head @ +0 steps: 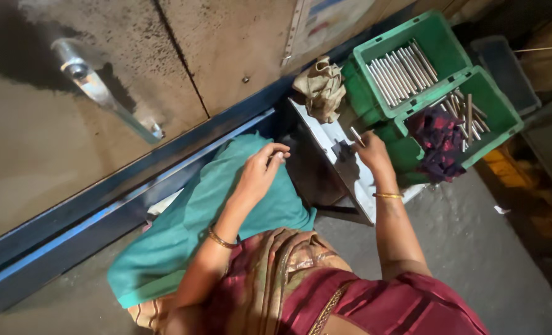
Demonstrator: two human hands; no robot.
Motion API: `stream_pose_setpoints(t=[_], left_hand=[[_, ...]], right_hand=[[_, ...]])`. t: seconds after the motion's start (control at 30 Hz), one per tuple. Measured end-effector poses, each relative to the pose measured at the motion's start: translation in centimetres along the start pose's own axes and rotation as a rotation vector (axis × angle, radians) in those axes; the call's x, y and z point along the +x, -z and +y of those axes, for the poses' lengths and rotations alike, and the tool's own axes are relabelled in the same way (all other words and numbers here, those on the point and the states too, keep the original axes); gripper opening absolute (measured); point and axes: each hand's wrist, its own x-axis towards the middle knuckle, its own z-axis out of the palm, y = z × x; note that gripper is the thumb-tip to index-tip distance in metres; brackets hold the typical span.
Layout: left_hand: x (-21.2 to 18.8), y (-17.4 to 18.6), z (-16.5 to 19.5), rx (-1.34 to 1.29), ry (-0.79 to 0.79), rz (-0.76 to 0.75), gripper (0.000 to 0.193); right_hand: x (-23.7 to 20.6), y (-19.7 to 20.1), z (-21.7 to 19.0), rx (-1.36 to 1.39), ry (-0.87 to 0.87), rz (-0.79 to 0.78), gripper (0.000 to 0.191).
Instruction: The person sits on the floor and repeatedly polishes cylindrical metal rods using a cloth and a metal tool. They wipe the rods with a cloth, rub them against a metal surface, and place them back into a green plastic crate.
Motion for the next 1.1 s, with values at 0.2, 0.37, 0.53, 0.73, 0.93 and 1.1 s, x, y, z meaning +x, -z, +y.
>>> stream_pose_setpoints(t=[0.2, 0.37, 0.53, 0.73, 0.93, 1.1], left_hand=[[6.2, -4.1, -2.7, 0.07, -0.077, 0.074, 0.017], [4.7, -4.3, -3.3, 0.15, -0.152, 0.109, 0.014], [4.6, -4.8, -3.2, 0.206, -0.158, 0.133, 0.014], [5.3, -2.3, -2.9, 0.175, -0.163, 0.134, 0.012], [5.4, -1.1, -2.4, 0.164, -0.124, 0.136, 0.013], [2.6, 0.4, -2.4, 0.163, -0.18, 0.141, 0.013]], right_hand=[[9.3, 8.5, -2.7, 0.62, 0.161, 0.026, 0.01], [17.3, 11.0, -4.5, 0.756, 0.256, 0.191, 0.014], [21.7, 10.2, -4.0, -0.082, 0.259, 0.316, 0.032], [21.3, 8.1, -6.5, -0.225, -0.084, -0.005, 0.025], [21.2, 7.7, -8.2, -0.296, -0.064, 0.0, 0.035], [18.5, 6.9, -9.6, -0.327, -0.079, 0.013, 0.028]])
